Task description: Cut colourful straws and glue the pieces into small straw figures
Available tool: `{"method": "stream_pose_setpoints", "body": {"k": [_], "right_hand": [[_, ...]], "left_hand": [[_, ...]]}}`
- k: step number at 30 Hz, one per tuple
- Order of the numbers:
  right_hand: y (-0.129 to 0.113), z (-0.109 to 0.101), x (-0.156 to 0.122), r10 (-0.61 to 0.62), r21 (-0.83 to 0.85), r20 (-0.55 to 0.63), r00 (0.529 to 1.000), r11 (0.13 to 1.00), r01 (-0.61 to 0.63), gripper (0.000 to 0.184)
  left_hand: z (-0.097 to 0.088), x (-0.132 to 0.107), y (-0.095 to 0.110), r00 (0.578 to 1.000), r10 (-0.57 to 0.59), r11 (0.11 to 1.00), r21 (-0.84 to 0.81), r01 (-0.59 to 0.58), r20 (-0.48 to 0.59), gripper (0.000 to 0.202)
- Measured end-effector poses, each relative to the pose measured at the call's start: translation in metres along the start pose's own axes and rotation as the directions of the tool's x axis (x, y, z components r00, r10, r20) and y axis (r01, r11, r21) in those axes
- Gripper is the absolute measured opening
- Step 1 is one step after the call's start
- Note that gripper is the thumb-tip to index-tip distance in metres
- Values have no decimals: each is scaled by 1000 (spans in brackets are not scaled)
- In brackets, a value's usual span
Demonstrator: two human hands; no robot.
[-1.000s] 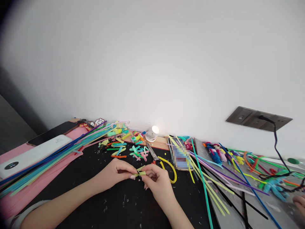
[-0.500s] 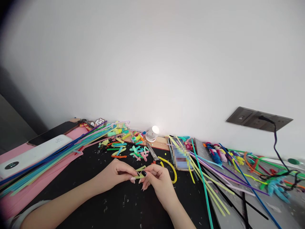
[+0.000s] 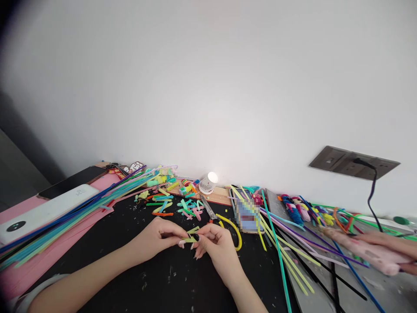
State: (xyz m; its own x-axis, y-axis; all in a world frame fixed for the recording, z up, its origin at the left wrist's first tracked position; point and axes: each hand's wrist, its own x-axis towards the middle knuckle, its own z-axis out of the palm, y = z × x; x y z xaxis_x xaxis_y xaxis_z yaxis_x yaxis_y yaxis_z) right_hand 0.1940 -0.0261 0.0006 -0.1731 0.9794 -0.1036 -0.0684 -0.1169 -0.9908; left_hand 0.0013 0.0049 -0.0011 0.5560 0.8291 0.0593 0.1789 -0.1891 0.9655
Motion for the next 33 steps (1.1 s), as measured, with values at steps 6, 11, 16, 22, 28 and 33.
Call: {"method": "stream_pose_setpoints", "body": {"k": [6,11,16,22,28,33], "right_hand": [[1,-3,2,-57,-68,-94,994,996,51,29],[5,-3,1,-99,-70,-104,990,993,92,27],[5,-2,2,-111,-47,-92,990,993,107,24],[3,0,1,-93,-46,-98,991,995,89,24],[2,0,2,-85,-37,-103,991,996,81,27],[5,0,2,-116,-95,-74,991,990,109,20]], "left_hand": [[0,-1,-1,999,9,1000,-3,-9,-42,24],[-2,-1,-1,995,93,985,150,-85,-46,14],[-4,-1,-1,982,185,945,281,-167,-38,17],[-4,-2,-5,974,227,937,279,-211,-25,18],[-3,-2,-3,966,252,935,274,-226,-61,17],[-2,-1,-7,935,325,913,303,-272,-141,16]]}}
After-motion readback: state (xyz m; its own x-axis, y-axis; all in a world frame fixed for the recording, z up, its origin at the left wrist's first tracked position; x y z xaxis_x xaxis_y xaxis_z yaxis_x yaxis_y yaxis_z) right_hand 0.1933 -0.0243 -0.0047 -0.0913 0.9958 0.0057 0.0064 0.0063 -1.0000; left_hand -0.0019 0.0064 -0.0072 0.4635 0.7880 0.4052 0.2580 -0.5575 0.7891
